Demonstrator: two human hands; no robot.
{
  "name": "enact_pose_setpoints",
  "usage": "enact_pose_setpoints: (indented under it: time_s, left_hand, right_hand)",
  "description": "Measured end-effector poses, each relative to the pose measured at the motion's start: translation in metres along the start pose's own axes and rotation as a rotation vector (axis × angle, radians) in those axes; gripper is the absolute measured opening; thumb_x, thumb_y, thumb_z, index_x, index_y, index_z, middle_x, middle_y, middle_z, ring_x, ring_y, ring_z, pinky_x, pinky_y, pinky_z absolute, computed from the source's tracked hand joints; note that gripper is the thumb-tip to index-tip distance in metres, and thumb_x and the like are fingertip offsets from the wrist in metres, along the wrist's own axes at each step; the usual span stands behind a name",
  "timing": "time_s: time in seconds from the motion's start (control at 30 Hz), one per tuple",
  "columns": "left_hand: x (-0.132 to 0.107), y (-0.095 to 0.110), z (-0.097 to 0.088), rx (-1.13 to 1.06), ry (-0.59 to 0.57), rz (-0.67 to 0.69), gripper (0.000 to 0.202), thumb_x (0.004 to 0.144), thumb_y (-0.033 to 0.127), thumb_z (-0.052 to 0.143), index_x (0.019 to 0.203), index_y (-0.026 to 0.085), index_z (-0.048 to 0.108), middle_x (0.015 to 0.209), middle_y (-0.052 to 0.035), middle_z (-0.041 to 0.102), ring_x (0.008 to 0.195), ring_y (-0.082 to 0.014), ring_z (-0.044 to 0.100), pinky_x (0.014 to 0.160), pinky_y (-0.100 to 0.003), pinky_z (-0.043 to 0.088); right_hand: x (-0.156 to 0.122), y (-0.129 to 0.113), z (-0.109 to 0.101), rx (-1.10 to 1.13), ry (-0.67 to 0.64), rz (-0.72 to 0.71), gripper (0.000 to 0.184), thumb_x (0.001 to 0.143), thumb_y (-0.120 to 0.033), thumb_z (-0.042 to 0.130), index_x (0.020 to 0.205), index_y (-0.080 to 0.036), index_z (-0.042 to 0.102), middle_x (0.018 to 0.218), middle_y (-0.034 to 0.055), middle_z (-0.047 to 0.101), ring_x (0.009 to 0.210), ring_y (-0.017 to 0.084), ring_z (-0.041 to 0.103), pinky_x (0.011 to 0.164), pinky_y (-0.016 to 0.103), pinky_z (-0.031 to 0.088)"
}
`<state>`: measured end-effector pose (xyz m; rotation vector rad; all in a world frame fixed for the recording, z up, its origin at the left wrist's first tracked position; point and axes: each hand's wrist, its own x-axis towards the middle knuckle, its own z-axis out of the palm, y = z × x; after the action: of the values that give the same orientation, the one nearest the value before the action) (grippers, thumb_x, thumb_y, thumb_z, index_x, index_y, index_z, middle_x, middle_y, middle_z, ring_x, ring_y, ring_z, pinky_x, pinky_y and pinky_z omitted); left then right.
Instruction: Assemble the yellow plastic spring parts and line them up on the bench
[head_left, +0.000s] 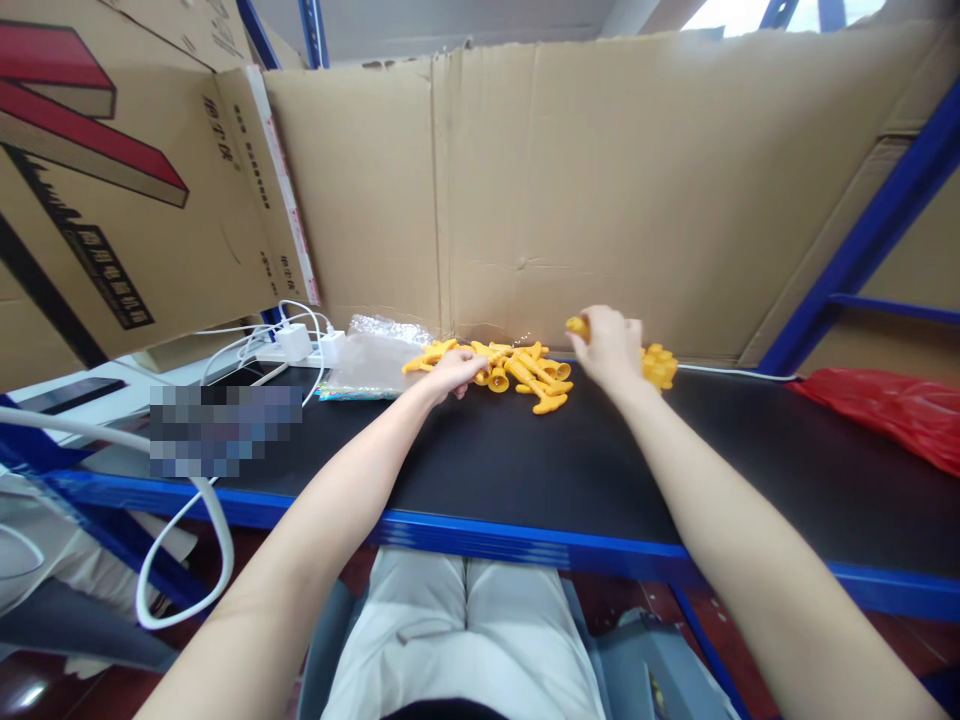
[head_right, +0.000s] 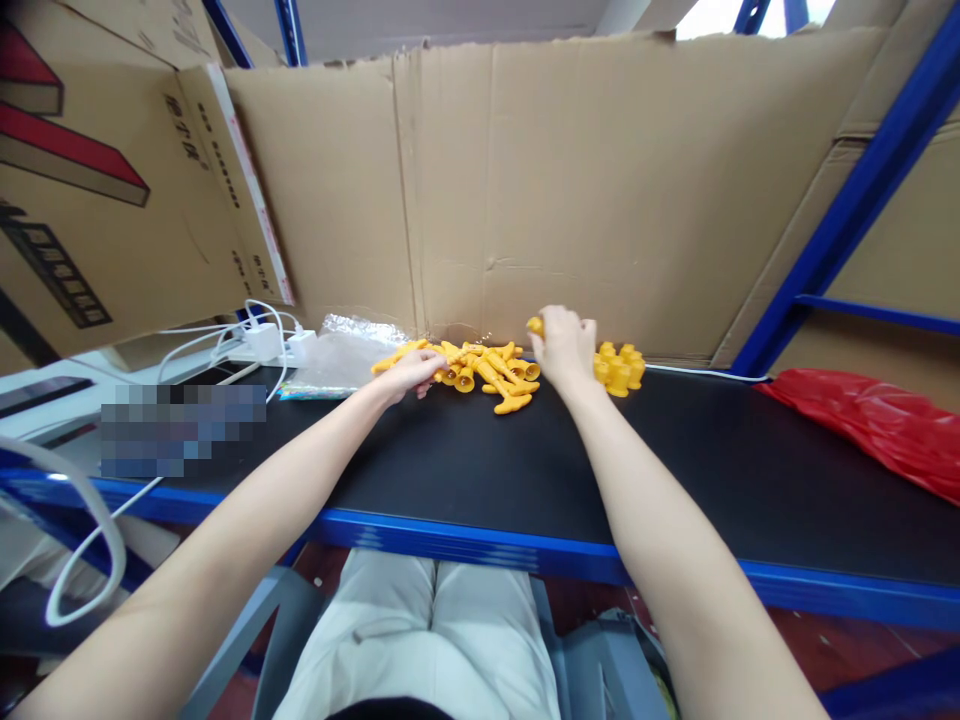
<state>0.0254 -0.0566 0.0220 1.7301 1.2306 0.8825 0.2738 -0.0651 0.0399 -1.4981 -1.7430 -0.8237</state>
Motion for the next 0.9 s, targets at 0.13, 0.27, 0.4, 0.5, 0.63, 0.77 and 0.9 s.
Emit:
enact_pose_setpoints:
  time_s: [0.13,0.27,0.4,0.5,0.63,0.77,0.9]
  left_hand:
    - [0.004,-0.002,0.003,-0.072,0.056,0.002,0.015,0.082,0.032,0.043,0.082,0.018,0.049,0.048,0.0066,0.042,0.031,-0.0055,0.035,0.036,-0.019,0.028]
    - [0.006,-0.005,0.003,-0.122,0.044,-0.034,0.023,0.087,0.033,0.031,0.092,0.018,0.047,0.048,0.0047,0.048,0.03,-0.0074,0.036,0.035,-0.019,0.029]
    - [0.005,-0.006,0.001,-0.124,0.072,-0.008,0.023,0.088,0.031,0.029,0.093,0.017,0.047,0.042,0.0062,0.042,0.03,-0.0075,0.034,0.035,-0.018,0.028]
    - [0.004,-0.005,0.0,-0.129,0.103,0.02,0.021,0.088,0.029,0.031,0.09,0.017,0.048,0.039,0.0079,0.036,0.03,-0.0071,0.031,0.036,-0.017,0.027]
    - [0.004,-0.005,0.0,-0.124,0.131,0.034,0.019,0.088,0.028,0.032,0.089,0.017,0.048,0.038,0.0083,0.035,0.029,-0.0069,0.03,0.036,-0.017,0.027]
    - [0.005,-0.006,0.001,-0.107,0.129,0.032,0.021,0.087,0.028,0.033,0.091,0.016,0.05,0.039,0.0071,0.039,0.029,-0.0073,0.033,0.036,-0.018,0.027]
    - [0.007,-0.008,0.002,-0.089,0.145,0.067,0.021,0.085,0.028,0.037,0.09,0.015,0.053,0.039,0.0081,0.035,0.029,-0.0074,0.032,0.037,-0.019,0.028]
  right_hand:
    - [-0.002,0.054,0.003,0.081,0.278,0.426,0.028,0.082,-0.034,0.051,0.102,-0.016,0.048,0.105,0.013,0.057,0.098,0.026,0.049,0.084,0.04,0.032]
    - [-0.018,0.095,0.007,0.13,0.45,0.837,0.026,0.077,-0.027,0.055,0.098,-0.019,0.044,0.105,0.0129,0.058,0.097,0.022,0.053,0.085,0.034,0.035]
    - [-0.034,0.12,0.018,0.196,0.418,1.238,0.028,0.069,-0.018,0.059,0.091,-0.023,0.042,0.101,0.0083,0.059,0.095,0.021,0.056,0.088,0.035,0.036]
    - [-0.042,0.129,0.028,0.308,0.366,1.389,0.026,0.063,-0.008,0.058,0.081,-0.021,0.045,0.092,0.0075,0.059,0.088,0.019,0.058,0.083,0.032,0.041]
    - [-0.048,0.132,0.037,0.421,0.369,1.43,0.021,0.06,-0.002,0.056,0.067,-0.019,0.046,0.081,0.0059,0.058,0.08,0.017,0.059,0.076,0.029,0.045]
    - [-0.046,0.132,0.04,0.594,0.386,1.436,0.018,0.062,-0.009,0.06,0.066,-0.018,0.046,0.074,0.0027,0.056,0.073,0.015,0.058,0.068,0.026,0.047]
    - [-0.042,0.135,0.042,0.706,0.413,1.439,0.012,0.071,-0.013,0.052,0.068,-0.02,0.041,0.072,0.0034,0.053,0.065,0.015,0.056,0.057,0.026,0.047]
